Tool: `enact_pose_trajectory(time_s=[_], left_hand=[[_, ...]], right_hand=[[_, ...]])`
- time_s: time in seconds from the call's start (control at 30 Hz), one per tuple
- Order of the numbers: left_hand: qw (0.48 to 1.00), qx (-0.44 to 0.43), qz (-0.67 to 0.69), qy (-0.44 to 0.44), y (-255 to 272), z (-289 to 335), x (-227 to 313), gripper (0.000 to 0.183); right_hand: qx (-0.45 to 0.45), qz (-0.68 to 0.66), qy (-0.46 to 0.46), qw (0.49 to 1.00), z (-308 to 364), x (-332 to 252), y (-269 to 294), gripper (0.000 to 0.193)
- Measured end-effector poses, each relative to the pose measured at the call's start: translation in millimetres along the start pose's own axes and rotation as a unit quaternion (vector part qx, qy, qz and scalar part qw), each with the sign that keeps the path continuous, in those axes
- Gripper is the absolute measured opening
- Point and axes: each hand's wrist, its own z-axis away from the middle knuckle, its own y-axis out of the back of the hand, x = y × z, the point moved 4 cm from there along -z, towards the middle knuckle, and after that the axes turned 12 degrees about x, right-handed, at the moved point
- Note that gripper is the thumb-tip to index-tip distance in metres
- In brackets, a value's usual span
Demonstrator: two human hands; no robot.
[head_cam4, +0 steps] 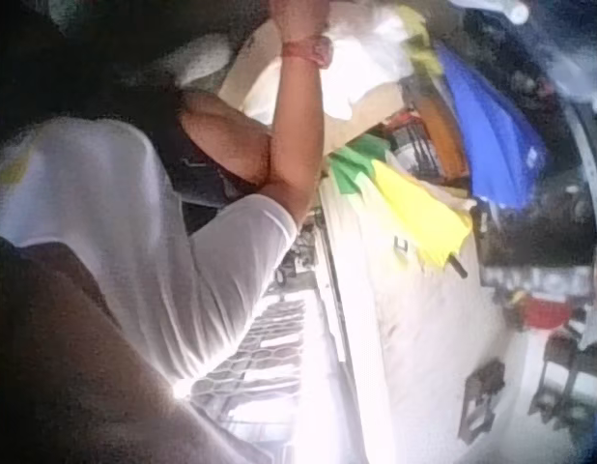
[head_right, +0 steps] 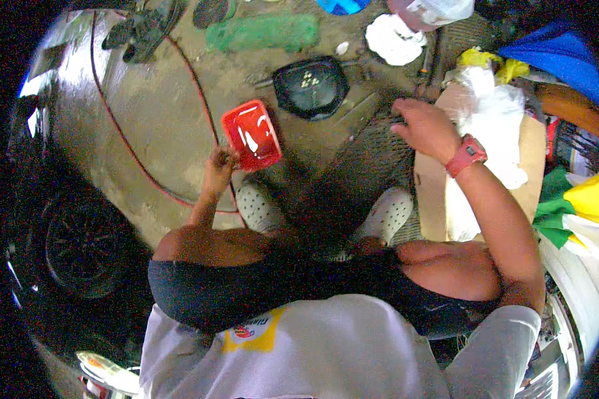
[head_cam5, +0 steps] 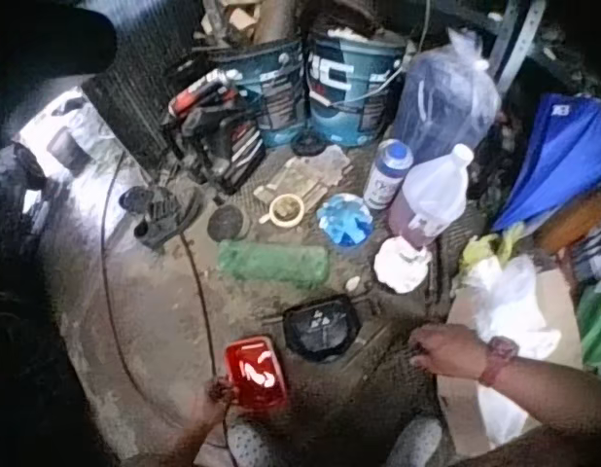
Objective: The person prepares a repair by pouring liquid from a jug into a tray, cutting pieces of fiberglass mat with scissors, and applying them to a plastic car component with a brush.
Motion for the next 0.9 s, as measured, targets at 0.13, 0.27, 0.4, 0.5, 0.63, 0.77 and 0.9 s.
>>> enact_pose_trajectory(time_s=[0.13, 0.27, 0.4, 0.5, 0.63, 0.77, 0.9], left_hand=[[0.992, -0.017, -0.111, 0.051, 17, 8, 19, 0.039], [0.968, 0.032, -0.221, -0.115, 63, 25, 143, 0.048], [0.948, 0.034, -0.241, -0.205, 48, 99, 338, 0.047], [0.908, 0.100, -0.267, -0.308, 19, 159, 436, 0.050], [0.883, 0.105, -0.221, -0.401, -17, 184, 476, 0.036], [0.803, 0.095, -0.356, -0.468, -22, 136, 435, 0.034], [0.827, 0.062, -0.325, -0.455, -12, 113, 419, 0.033]], right_hand=[[-0.012, -0.020, -0.042, 0.999, -21, -8, 26, 0.035], [0.205, -0.169, -0.070, 0.962, -88, 0, 81, 0.035], [0.591, -0.087, -0.252, 0.761, -111, 54, 130, 0.058], [0.563, -0.108, -0.298, 0.763, -133, 137, 115, 0.061], [0.529, -0.109, -0.319, 0.779, -136, 132, 103, 0.045], [0.535, -0.084, -0.250, 0.803, -138, 147, 134, 0.034], [0.510, -0.096, -0.179, 0.836, -133, 125, 180, 0.037]])
